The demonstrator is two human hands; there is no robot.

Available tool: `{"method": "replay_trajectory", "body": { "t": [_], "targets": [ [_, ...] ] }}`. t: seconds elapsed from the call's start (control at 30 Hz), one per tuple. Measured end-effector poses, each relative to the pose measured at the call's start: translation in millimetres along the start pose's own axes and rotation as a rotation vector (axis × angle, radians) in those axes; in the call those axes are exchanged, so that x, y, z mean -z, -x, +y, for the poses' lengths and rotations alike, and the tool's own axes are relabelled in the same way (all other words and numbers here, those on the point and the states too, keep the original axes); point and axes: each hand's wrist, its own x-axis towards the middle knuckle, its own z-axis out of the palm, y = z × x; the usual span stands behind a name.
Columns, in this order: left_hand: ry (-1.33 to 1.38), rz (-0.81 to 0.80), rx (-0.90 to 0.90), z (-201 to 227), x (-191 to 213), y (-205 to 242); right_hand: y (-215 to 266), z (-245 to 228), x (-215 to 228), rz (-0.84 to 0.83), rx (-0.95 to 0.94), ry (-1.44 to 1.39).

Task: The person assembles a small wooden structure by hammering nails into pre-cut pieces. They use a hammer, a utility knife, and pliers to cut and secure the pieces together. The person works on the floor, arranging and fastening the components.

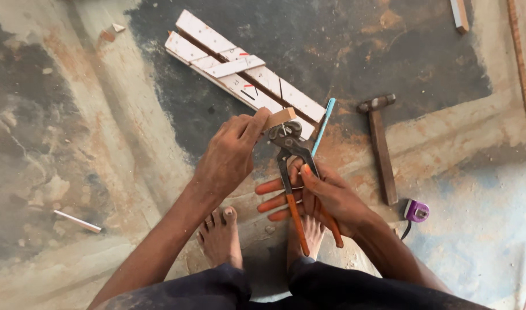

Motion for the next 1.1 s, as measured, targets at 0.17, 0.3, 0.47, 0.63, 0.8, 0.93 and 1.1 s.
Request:
{"method": "replay_trajectory", "body": {
  "t": [0.17,0.3,0.47,0.63,0.8,0.93,1.1],
  "targets": [
    [-0.009,0.02,-0.013,2,-9,2,-4,13,16,-0.142,0.178,0.054],
    [-0.057,0.109,0.017,5,-22,-1,-11,29,23,-0.194,0.242,0.003],
    [-0.036,0.126,0.092,10,-28,-3,-18,35,17,-0.138,0.271,-0.063],
    [-0.033,0.058,0.193,6,-35,-5,-25,31,8,-0.094,0.262,-0.057],
    [0.034,0.004,0.069,-12,-31,-10,-27,13,16,-0.004,0.069,-0.044],
    [0.054,-0.078,0.086,-18,-32,-6,-27,17,30,-0.042,0.101,-0.076],
    [-0.043,0.038,0.105,-7,-47,-4,-32,34,34,-0.069,0.179,-0.133]
  ]
}}
